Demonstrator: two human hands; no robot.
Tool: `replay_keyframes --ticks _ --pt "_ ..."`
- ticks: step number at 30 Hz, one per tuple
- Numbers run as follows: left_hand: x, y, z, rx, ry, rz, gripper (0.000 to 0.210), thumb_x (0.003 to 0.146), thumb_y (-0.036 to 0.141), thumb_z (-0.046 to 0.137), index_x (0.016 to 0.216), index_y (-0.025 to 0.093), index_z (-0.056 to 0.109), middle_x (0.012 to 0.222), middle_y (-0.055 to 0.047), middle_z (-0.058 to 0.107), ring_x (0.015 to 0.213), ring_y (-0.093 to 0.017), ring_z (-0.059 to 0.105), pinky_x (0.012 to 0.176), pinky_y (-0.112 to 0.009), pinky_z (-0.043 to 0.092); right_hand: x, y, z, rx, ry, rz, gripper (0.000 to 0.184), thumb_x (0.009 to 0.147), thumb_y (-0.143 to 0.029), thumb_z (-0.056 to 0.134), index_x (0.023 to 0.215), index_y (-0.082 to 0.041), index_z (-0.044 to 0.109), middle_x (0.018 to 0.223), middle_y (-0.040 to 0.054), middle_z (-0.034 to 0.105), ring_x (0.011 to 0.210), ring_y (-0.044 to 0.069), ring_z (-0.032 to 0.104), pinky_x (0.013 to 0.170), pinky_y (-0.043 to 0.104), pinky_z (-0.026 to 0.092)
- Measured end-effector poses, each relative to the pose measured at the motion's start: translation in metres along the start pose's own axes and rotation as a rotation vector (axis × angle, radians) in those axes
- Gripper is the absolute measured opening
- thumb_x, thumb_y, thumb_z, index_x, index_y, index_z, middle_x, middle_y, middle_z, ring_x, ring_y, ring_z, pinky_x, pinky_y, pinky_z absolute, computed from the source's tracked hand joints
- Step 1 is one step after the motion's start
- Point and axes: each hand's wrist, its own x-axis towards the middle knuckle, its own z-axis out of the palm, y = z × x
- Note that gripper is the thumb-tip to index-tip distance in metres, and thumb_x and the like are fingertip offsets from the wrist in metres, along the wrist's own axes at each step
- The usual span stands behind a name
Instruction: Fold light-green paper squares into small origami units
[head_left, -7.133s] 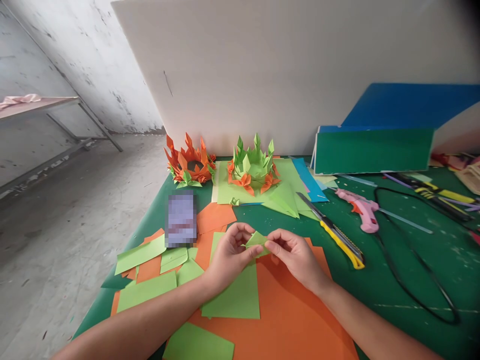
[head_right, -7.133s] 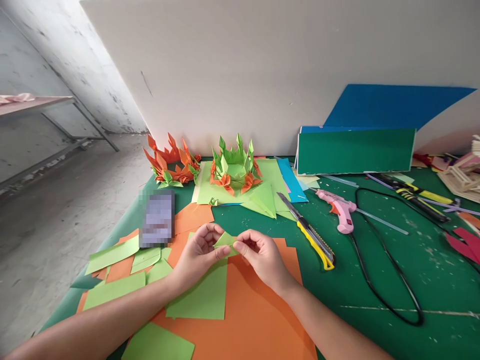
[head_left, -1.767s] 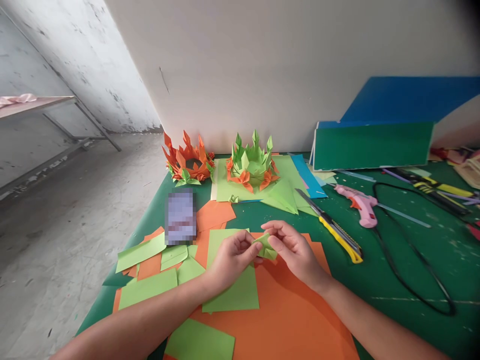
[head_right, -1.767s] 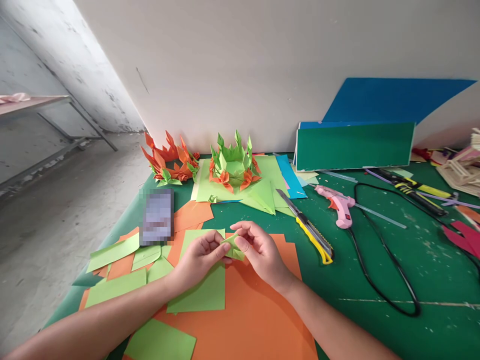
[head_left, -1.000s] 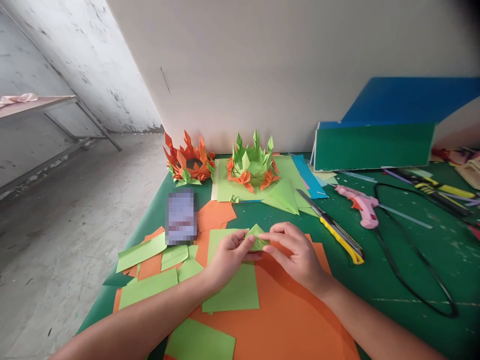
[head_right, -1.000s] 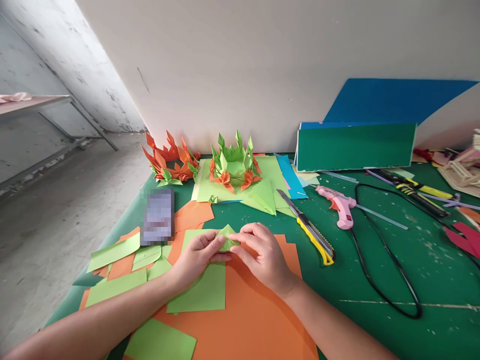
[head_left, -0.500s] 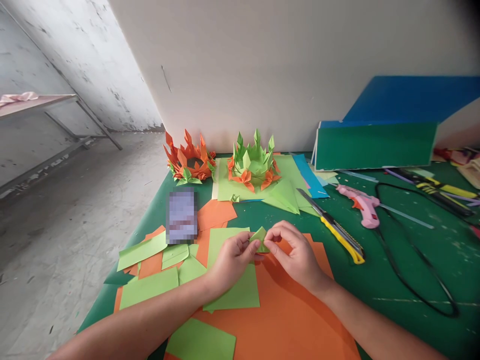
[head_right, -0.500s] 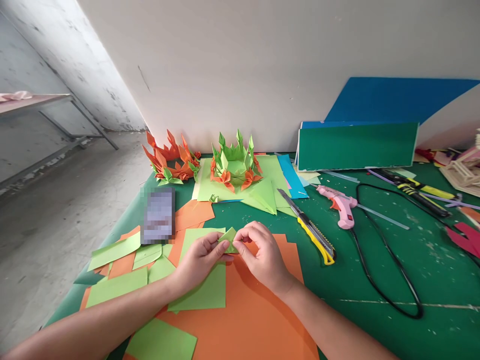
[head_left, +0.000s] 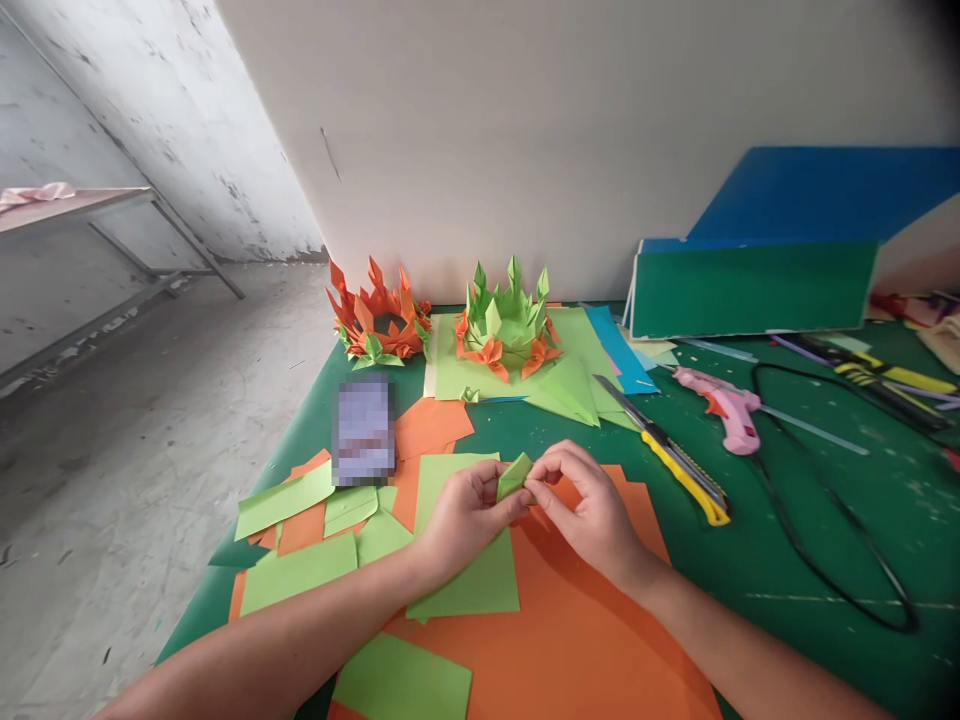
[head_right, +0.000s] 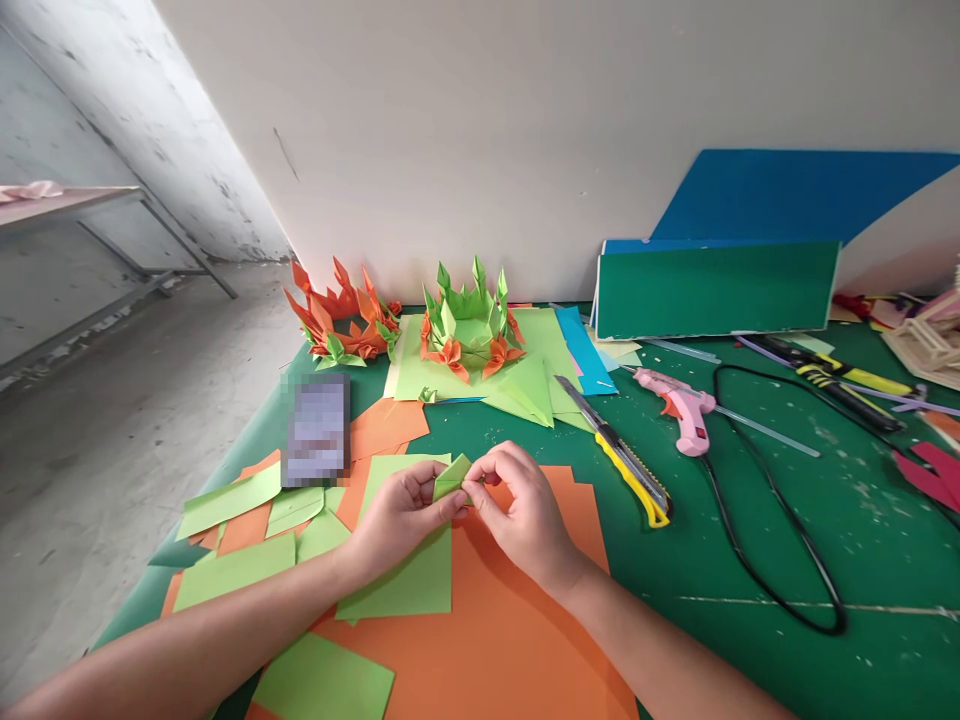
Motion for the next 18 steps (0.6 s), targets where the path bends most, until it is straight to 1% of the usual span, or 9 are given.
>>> replay_keyframes --ticks 3,5,8,10,12,14,18 --pt "0.0004 -0.0007 -0.0007 0.058 0.009 0.01 0.035 0.07 0.04 0.077 0.089 0.014 0.063 0.078 -0.002 0.066 0.072 -0.015 0.062 0.069 -0.026 0.051 -0.0002 0.0009 0.0005 0.006 0.0 0.004 0.014 0.089 -0.015 0.055 0.077 -0.022 0.052 0.078 0.0007 0.05 0.076 0.017 0.05 0.068 0.029 0.044" --pt "0.0008 -0.0017 -0.0011 0.066 0.013 0.01 0.033 0.071 0.039 0.076 0.088 0.014 0.063 0.077 -0.002 0.066 0.071 -0.014 0.062 0.068 -0.026 0.051 -0.0003 0.0012 0.0008 0.01 -0.002 0.005 0.013 0.089 -0.015 0.055 0.078 -0.021 0.053 0.078 0.0006 0.05 0.076 0.016 0.05 0.069 0.029 0.044" --pt "0.0012 -0.0021 -0.0005 0.03 0.022 0.004 0.029 0.072 0.036 0.076 0.085 0.014 0.063 0.075 0.0 0.066 0.07 -0.013 0.062 0.071 -0.027 0.052 -0.0006 0.0007 0.0012 0.023 -0.006 0.012 0.013 0.089 -0.016 0.056 0.079 -0.022 0.053 0.078 0.0006 0.051 0.076 0.016 0.05 0.069 0.029 0.044" --pt "0.0013 -0.0011 0.0005 -0.019 0.024 -0.007 0.028 0.071 0.035 0.077 0.082 0.014 0.063 0.073 0.0 0.066 0.07 -0.012 0.062 0.074 -0.028 0.054 -0.0009 0.0003 0.0014 0.032 -0.008 0.015 0.013 0.09 -0.016 0.055 0.078 -0.022 0.053 0.078 0.0004 0.05 0.075 0.016 0.05 0.068 0.029 0.044" --pt "0.0017 0.0002 0.0015 -0.08 0.023 -0.019 0.029 0.069 0.035 0.079 0.081 0.014 0.063 0.074 0.001 0.066 0.072 -0.012 0.064 0.077 -0.029 0.055 -0.0013 0.0004 0.0013 0.029 0.016 0.008 0.012 0.09 -0.016 0.055 0.081 -0.022 0.053 0.077 0.0001 0.05 0.074 0.016 0.05 0.068 0.029 0.044" --pt "0.0021 0.0012 0.0018 -0.132 0.019 -0.031 0.029 0.069 0.035 0.079 0.082 0.014 0.063 0.077 0.0 0.068 0.074 -0.012 0.065 0.079 -0.029 0.055 -0.0014 0.0011 0.0005 -0.002 0.06 -0.023 0.008 0.09 -0.015 0.057 0.086 -0.022 0.054 0.077 0.0 0.05 0.074 0.016 0.05 0.068 0.03 0.044" --pt "0.0024 0.0018 0.0003 -0.166 -0.006 -0.05 0.032 0.071 0.035 0.078 0.09 0.014 0.065 0.085 -0.002 0.07 0.078 -0.013 0.067 0.08 -0.029 0.055 -0.0003 0.0028 -0.0028 -0.136 0.097 -0.16 0.011 0.089 -0.013 0.06 0.083 -0.022 0.059 0.079 0.0016 0.055 0.079 0.018 0.052 0.071 0.032 0.043"
